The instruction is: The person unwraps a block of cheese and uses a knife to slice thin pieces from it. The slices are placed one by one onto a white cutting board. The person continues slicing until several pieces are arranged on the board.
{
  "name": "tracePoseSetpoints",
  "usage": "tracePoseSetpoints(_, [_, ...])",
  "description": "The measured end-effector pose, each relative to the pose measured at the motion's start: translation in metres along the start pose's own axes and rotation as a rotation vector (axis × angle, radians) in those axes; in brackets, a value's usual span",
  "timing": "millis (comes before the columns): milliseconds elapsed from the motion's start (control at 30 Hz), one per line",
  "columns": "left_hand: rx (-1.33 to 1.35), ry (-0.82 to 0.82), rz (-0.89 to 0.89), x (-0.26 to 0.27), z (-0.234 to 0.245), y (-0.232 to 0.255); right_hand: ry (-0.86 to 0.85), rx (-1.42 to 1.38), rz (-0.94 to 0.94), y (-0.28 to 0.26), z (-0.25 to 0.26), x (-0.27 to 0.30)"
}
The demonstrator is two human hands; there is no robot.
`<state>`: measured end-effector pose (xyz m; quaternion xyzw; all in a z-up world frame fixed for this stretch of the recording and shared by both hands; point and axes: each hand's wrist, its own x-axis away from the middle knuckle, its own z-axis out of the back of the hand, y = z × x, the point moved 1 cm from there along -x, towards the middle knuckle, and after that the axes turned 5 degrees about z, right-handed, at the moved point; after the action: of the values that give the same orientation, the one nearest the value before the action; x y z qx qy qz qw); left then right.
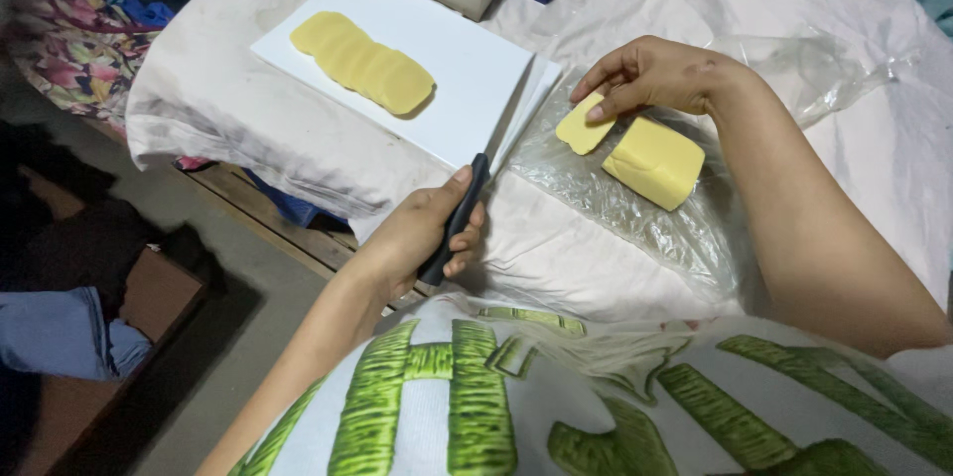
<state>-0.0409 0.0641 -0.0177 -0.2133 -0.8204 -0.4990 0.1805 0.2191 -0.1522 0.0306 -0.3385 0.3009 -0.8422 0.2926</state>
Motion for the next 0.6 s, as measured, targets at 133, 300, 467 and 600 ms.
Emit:
tracePoseSetpoints(133, [0.048,0.045,-0.042,0.006,0.012,0.004,0.02,-0.106,0.135,-0.011,0.006,-0.008])
tracePoseSetpoints(300, [0.075,0.119,-0.1,0.008,0.024,0.01,0.135,-0.228,0.178,-0.038,0.004,-0.038])
tracePoseSetpoints(467, [0.197,0.156,-0.181,0.014,0.044,0.02,0.24,-0.39,0.214,-0.064,-0.02,-0.097])
tracePoseSetpoints(600, [0.272,0.177,-0.216,0.022,0.067,0.03,0.25,-0.546,0.357,-0.08,-0.042,-0.148])
